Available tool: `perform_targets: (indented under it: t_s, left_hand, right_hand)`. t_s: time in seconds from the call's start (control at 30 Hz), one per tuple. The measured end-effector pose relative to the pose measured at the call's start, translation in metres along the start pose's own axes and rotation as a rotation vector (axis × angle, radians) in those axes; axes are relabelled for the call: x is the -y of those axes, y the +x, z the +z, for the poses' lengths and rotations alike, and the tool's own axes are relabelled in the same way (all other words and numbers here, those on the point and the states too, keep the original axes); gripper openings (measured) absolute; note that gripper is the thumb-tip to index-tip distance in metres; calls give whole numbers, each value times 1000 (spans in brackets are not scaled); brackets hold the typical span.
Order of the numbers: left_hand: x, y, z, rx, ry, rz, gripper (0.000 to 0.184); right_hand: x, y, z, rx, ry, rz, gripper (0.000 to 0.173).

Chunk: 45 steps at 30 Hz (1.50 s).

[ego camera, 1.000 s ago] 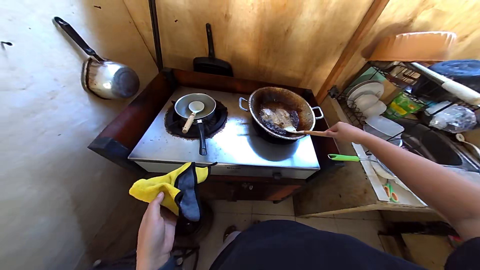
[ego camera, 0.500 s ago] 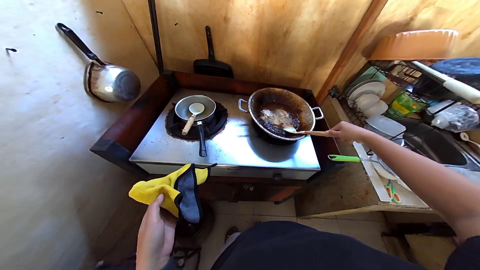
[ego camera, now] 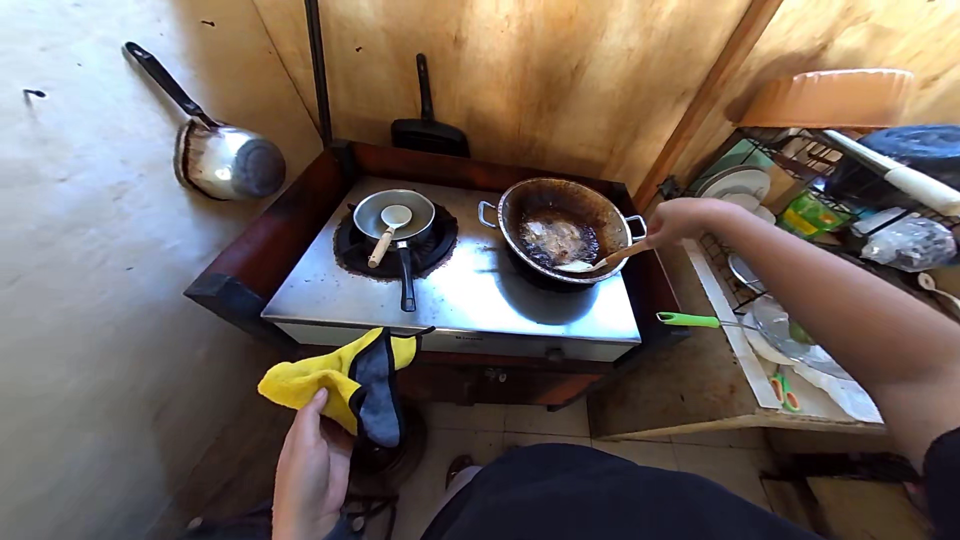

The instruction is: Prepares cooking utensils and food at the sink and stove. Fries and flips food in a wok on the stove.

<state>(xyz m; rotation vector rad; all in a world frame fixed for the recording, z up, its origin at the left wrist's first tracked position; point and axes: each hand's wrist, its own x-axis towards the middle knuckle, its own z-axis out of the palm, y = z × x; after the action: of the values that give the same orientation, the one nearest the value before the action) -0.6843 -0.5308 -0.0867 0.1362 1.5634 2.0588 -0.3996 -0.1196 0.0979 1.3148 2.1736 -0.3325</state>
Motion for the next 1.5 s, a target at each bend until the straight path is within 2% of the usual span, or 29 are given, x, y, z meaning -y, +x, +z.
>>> perform_targets:
  t_s: [0.2,0.37,0.67,0.8,0.9,1.13,1.5]
  left_hand:
    - [3,-2,-12,-39,-21,0,30]
    - [6,0,-24,-67,-17,-8,31]
    - [7,4,-29,-54,-35,-19,32]
    - [7,5,-30,-57,-38,-14,31]
    - [6,5,-30,-48,-45,0,31]
    - [6,4,-30,-45,-38,4,31]
    - [3,0,-33,-79,-15,2,31]
  right_hand:
    - [47,-4,-27,75,-204,-51,38]
    - [70,12,-8,36,-288,-125,55]
    - [95,9,38,-22,-261,-42,44]
    - [92,7,57,-58,-229,1,39]
    - [87,3,67,-91,-246,35,42]
    - [24,14,73,-246,-117,-98,41]
    - [5,13,42,-170,-1,-120,41]
